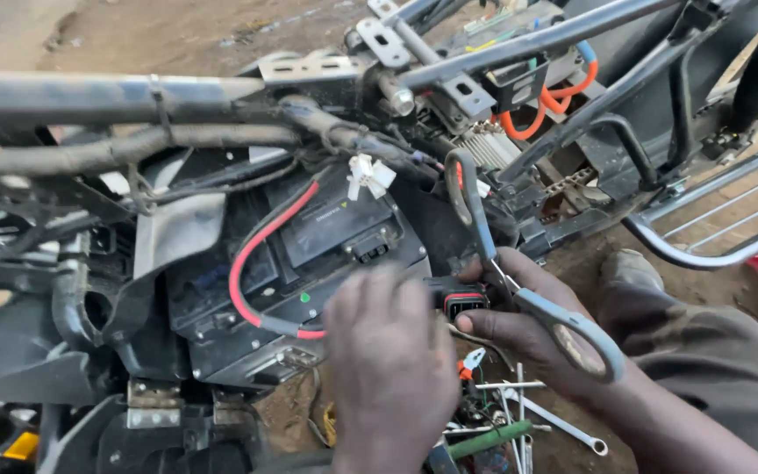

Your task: Repairing the electrical wiring and battery connections of a motorcycle using scissors.

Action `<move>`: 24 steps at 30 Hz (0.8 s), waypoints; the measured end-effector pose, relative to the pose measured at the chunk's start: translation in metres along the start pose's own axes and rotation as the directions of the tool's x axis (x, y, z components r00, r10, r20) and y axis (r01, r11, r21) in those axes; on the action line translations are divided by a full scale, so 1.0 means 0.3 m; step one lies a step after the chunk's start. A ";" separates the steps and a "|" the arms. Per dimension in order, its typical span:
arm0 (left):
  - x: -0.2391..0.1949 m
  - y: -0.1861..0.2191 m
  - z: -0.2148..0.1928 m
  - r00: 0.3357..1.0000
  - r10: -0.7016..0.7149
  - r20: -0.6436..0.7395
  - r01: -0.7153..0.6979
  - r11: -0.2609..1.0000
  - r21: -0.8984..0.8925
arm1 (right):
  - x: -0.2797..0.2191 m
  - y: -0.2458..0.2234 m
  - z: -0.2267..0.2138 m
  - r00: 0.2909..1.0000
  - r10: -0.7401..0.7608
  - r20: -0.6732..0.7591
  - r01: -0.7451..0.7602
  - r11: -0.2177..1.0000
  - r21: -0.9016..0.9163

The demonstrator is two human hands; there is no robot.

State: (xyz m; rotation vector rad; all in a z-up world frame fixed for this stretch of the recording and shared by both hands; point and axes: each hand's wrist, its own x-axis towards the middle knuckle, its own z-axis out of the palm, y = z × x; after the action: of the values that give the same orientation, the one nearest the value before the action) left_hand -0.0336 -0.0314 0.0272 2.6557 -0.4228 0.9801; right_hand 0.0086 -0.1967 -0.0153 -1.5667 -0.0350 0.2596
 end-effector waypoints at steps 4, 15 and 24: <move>-0.049 -0.049 0.067 0.957 -0.018 0.291 0.091 0.967 -0.240 | 0.006 0.068 -0.010 0.890 -0.428 0.156 0.455 0.822 -0.342; -0.031 -0.129 0.083 0.908 -0.317 0.274 0.391 0.876 -0.283 | -0.058 -0.086 0.049 0.909 -0.407 -0.090 0.397 0.911 -0.107; -0.038 -0.116 0.178 0.856 -0.516 -0.029 0.500 0.841 -0.205 | -0.132 -0.060 0.121 0.906 -0.422 -0.033 0.422 0.894 0.150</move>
State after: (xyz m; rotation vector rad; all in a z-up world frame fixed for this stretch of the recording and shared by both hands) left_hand 0.0019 -0.0164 -0.0248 2.3481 0.2019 0.8215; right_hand -0.0340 -0.1681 0.0085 -1.3646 -0.3459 -0.0807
